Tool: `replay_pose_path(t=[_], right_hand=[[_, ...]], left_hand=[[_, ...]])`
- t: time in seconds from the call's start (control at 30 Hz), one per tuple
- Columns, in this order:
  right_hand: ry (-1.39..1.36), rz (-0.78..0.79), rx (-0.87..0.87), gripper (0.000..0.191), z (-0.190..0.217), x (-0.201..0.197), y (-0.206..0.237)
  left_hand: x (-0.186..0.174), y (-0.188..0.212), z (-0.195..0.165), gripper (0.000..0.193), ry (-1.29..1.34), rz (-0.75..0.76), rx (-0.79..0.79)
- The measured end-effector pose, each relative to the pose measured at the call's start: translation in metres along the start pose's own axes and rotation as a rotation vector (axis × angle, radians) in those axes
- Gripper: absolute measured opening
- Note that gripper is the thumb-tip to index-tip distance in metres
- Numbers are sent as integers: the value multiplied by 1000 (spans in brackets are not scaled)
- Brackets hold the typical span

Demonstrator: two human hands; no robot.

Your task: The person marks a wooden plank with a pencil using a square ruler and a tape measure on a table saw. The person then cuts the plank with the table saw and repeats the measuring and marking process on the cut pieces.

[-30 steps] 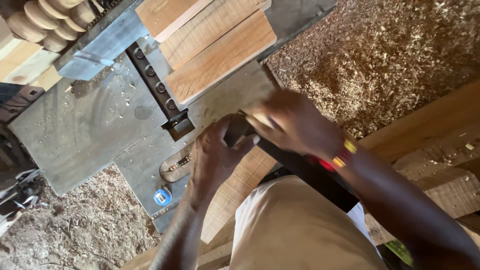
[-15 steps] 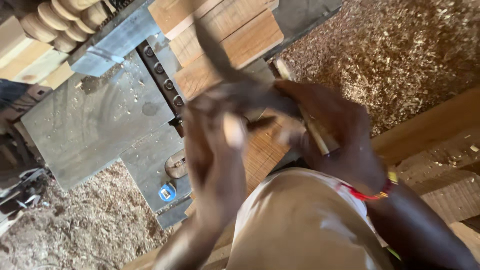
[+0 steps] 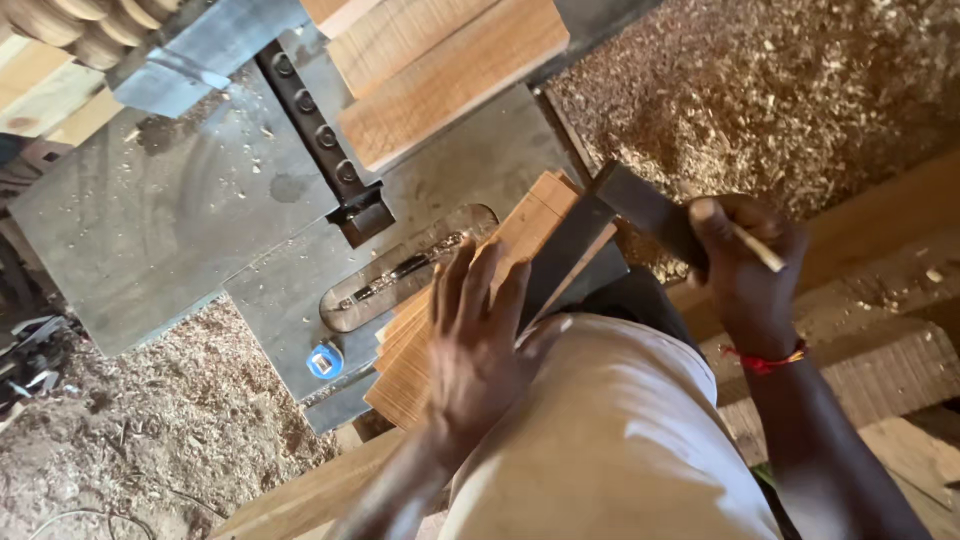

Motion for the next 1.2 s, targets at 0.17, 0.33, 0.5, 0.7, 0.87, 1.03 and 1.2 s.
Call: replay_pose_path(t=[0.17, 0.33, 0.5, 0.7, 0.87, 1.03, 1.2], right_hand=[[-41, 11, -91, 29, -7, -1, 11], [-34, 11, -103, 30, -18, -6, 18], [46, 36, -248, 25, -14, -8, 16], [311, 123, -693, 15, 50, -11, -13], [-409, 597, -302, 17, 77, 45, -14], [45, 524, -187, 23, 71, 80, -17], [207, 500, -145, 28, 57, 86, -13]], left_hand=[[28, 9, 11, 52, -100, -48, 28], [33, 15, 13, 48, -114, -53, 52], [31, 14, 11, 45, -96, -44, 61], [29, 12, 12, 46, -97, -48, 56], [30, 14, 15, 45, -74, -44, 42], [30, 16, 17, 44, -51, -65, 28], [29, 18, 22, 45, -20, -87, 5]])
Point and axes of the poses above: each hand's wrist, its own y-axis away from the middle knuckle, its own x-axis out of the palm, z = x × y, the point moved 5 cm from there along -y, towards the middle knuckle, and after that the axes turned 14 degrees about -x, right-handed, at the moved point
